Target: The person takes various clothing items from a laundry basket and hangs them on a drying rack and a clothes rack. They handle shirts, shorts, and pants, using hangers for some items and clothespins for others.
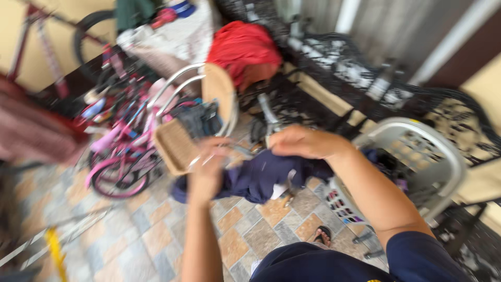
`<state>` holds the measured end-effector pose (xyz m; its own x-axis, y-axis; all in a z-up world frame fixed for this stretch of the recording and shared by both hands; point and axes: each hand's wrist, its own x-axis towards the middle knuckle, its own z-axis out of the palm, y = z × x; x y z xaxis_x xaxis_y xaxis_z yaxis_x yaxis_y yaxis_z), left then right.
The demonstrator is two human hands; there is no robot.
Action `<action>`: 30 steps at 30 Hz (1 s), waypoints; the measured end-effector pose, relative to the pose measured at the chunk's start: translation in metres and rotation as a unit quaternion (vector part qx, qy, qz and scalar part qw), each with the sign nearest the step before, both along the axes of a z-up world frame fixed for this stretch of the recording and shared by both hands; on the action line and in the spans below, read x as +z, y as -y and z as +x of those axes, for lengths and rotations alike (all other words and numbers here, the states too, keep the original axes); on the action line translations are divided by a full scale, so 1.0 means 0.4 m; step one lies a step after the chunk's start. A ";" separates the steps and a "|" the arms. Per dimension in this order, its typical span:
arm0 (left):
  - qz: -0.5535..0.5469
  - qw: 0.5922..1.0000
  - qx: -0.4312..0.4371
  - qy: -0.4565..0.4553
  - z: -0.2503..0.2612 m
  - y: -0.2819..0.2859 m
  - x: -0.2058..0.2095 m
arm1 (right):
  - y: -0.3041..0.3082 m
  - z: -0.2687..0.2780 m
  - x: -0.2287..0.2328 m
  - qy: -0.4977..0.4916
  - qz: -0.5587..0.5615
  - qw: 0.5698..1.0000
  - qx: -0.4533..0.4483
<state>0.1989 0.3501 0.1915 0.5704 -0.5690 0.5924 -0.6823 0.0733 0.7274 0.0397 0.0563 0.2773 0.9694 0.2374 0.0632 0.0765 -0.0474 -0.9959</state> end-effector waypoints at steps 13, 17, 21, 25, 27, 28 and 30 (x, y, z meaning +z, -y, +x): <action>0.583 0.759 0.291 -0.001 0.034 -0.412 -0.236 | -0.436 0.215 -0.070 0.093 -0.571 0.815 0.036; 0.546 0.753 0.361 0.070 -0.045 -0.483 -0.143 | -0.426 0.304 -0.232 0.075 -0.691 0.712 -0.093; 0.395 0.876 0.269 0.061 -0.140 -0.499 -0.172 | -0.389 0.403 -0.340 0.207 -0.680 0.666 -0.225; 0.525 0.776 0.290 -0.199 -0.055 -0.581 -0.185 | -0.505 0.409 -0.472 0.304 -0.745 0.577 -0.140; 0.505 0.724 0.424 -0.201 -0.012 -0.714 -0.137 | -0.606 0.329 -0.549 0.347 -0.647 0.678 -0.040; 0.472 0.720 0.488 -0.144 -0.023 -0.723 -0.142 | -0.650 0.292 -0.574 0.410 -0.542 0.733 0.017; 0.391 0.693 0.606 -0.017 -0.035 -0.738 -0.197 | -0.672 0.334 -0.567 0.383 -0.479 0.789 0.031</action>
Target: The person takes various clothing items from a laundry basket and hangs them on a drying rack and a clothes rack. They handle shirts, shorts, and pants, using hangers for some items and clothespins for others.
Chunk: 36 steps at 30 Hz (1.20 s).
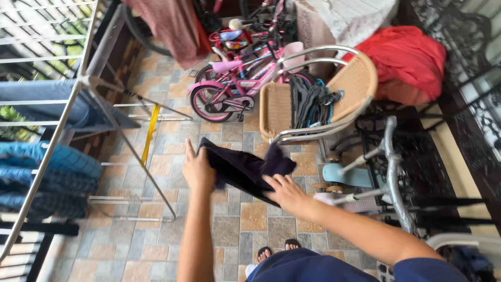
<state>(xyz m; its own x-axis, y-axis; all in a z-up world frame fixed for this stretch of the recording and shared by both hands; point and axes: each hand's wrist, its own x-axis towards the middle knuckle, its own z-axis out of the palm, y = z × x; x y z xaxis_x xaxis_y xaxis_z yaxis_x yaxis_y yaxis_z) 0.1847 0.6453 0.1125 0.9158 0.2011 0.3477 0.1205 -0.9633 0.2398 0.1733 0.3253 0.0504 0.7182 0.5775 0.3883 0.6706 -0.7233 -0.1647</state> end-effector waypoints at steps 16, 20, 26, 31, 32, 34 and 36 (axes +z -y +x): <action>-0.125 0.983 0.044 -0.126 0.063 -0.325 -0.116 | -0.103 0.387 0.100 -0.321 -0.117 0.940 0.021; -0.259 0.943 0.120 0.171 0.155 -0.265 0.280 | -0.135 0.565 0.468 -0.042 0.040 0.988 -0.142; 0.010 0.915 -0.029 0.402 -0.003 -0.100 0.168 | -0.178 0.425 0.339 0.193 0.015 0.981 -0.030; -0.038 0.966 -0.045 -0.250 0.000 -0.231 -0.182 | -0.159 0.318 0.008 -0.149 -0.158 0.967 0.133; -0.030 0.966 -0.044 -0.254 0.040 -0.280 -0.162 | -0.171 0.369 0.042 -0.198 -0.169 0.957 0.127; -0.046 0.962 -0.026 -0.269 -0.019 -0.273 -0.223 | -0.137 0.398 0.088 -0.236 -0.151 0.958 0.053; -0.065 0.971 0.020 -0.230 -0.017 -0.296 -0.188 | -0.155 0.458 0.197 -0.174 -0.071 0.981 -0.039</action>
<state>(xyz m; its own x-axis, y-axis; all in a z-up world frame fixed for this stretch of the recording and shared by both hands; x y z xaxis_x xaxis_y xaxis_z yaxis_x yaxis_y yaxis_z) 0.1779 0.7635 0.0375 0.9587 0.2547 -0.1264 0.2804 -0.9206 0.2718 0.3566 0.3874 0.1293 0.8368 0.5466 0.0318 0.5340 -0.8019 -0.2681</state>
